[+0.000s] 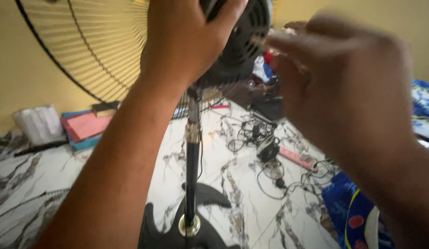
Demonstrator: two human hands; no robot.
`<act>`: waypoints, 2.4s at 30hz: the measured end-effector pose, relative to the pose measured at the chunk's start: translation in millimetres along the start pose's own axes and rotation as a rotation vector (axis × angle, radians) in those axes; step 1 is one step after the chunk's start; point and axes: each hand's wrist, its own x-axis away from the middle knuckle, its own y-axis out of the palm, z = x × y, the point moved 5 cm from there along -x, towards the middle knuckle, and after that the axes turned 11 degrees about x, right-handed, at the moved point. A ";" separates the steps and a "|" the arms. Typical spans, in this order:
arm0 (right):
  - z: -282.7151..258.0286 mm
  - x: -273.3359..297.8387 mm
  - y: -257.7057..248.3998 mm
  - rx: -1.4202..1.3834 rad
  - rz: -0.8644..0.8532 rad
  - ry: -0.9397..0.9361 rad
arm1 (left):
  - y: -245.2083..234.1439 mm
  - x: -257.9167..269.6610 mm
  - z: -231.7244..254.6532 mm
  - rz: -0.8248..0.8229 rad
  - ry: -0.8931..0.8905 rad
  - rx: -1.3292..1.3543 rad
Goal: The person uses a screwdriver to remove and reattach the rear cover of a standing fan. They unscrew the cover, set it aside, and then reposition and fasten it back onto the fan's motor housing.
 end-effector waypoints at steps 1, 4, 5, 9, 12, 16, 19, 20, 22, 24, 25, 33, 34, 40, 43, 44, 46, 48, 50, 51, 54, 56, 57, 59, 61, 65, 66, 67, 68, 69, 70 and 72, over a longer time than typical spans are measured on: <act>0.7 -4.0 3.1 0.015 -0.033 0.009 | -0.3 1.4 -0.2 -0.026 -0.022 -0.016; 11.3 -8.1 32.1 0.203 -0.625 0.228 | -6.6 -3.5 5.7 -0.081 -0.026 -0.054; 10.4 -11.4 28.6 0.140 -0.560 0.250 | -8.1 -5.5 9.6 -0.094 0.007 -0.056; 7.9 -17.4 16.9 -0.148 -0.356 0.277 | -11.1 -12.3 15.6 -0.186 -0.005 -0.054; 5.6 -23.0 1.5 -0.158 -0.149 0.113 | -14.0 -15.0 16.9 -0.208 -0.068 0.001; 6.5 -26.3 -4.6 -0.081 -0.158 0.030 | -12.1 -12.5 18.8 -0.213 -0.112 -0.047; 0.6 -26.5 3.9 0.143 -0.316 0.059 | -8.2 -12.6 19.9 -0.190 -0.124 -0.064; -0.2 -25.3 9.7 0.185 -0.410 0.101 | -7.4 -11.3 20.7 -0.179 -0.113 -0.069; 1.4 -22.8 21.9 0.269 -0.599 0.184 | -5.2 -10.2 19.9 -0.164 -0.099 -0.090; 3.2 -21.5 28.7 0.174 -0.631 0.254 | -1.9 -10.8 18.4 -0.159 -0.088 -0.122; 4.5 -18.8 32.0 0.125 -0.646 0.291 | -1.7 -10.6 16.8 -0.163 -0.102 -0.126; 10.9 -23.8 18.5 0.081 -0.126 -0.004 | -6.5 -14.9 10.6 -0.163 -0.050 -0.109; 10.9 -25.3 17.0 0.115 -0.121 -0.039 | -7.3 -15.0 10.3 -0.151 -0.049 -0.091; 16.7 -30.3 42.1 0.087 -0.624 0.243 | -6.8 -16.8 9.1 -0.106 -0.093 -0.066; 15.1 -32.8 28.3 -0.142 -0.408 0.316 | -6.8 -20.6 10.1 -0.100 -0.131 -0.106; 11.2 -34.1 22.7 -0.146 -0.315 0.242 | -6.2 -19.5 10.6 -0.099 -0.139 -0.111; 4.6 -35.7 10.1 -0.151 -0.131 0.092 | -4.2 -18.8 12.0 -0.095 -0.149 -0.120; 4.8 -36.3 10.8 -0.032 -0.227 0.066 | -2.9 -18.7 12.0 -0.087 -0.156 -0.128; 2.9 -38.7 12.1 0.057 -0.305 0.042 | -3.7 -18.5 12.2 -0.062 -0.146 -0.109; 2.0 -39.9 12.4 0.085 -0.334 0.032 | -4.0 -18.8 13.4 -0.050 -0.140 -0.101; 4.8 -39.9 26.6 0.159 -0.576 0.084 | -3.7 -19.4 16.6 -0.024 -0.139 -0.095; 10.7 -38.0 35.2 0.078 -0.664 0.184 | -3.3 -19.6 19.1 -0.015 -0.132 -0.079; 14.2 -37.4 37.5 -0.024 -0.641 0.248 | -2.5 -19.4 20.8 -0.012 -0.129 -0.071; 17.8 -37.4 37.9 -0.168 -0.523 0.271 | -1.8 -20.1 22.7 -0.017 -0.131 -0.089; 16.7 -37.9 31.6 -0.251 -0.342 0.193 | -3.1 -22.9 22.0 -0.021 -0.132 -0.097; 14.3 -30.9 29.7 -0.049 -0.368 0.144 | -5.1 -22.1 21.0 -0.021 -0.135 -0.081; 11.9 -30.2 28.6 0.016 -0.377 0.113 | -5.0 -21.5 21.3 -0.024 -0.134 -0.078; 9.7 -29.7 27.1 0.081 -0.386 0.083 | -4.6 -20.9 21.8 -0.017 -0.137 -0.076; 9.3 -30.2 27.7 0.096 -0.413 0.092 | -4.5 -20.4 22.2 -0.009 -0.139 -0.077; 8.4 -30.4 28.1 0.111 -0.441 0.102 | -3.8 -20.0 22.8 -0.001 -0.141 -0.078; 8.3 -31.6 28.5 0.126 -0.467 0.111 | -3.1 -20.2 22.6 0.004 -0.147 -0.088; 8.6 -35.0 40.3 0.119 -0.634 0.178 | -0.4 -20.0 21.1 0.013 -0.161 -0.100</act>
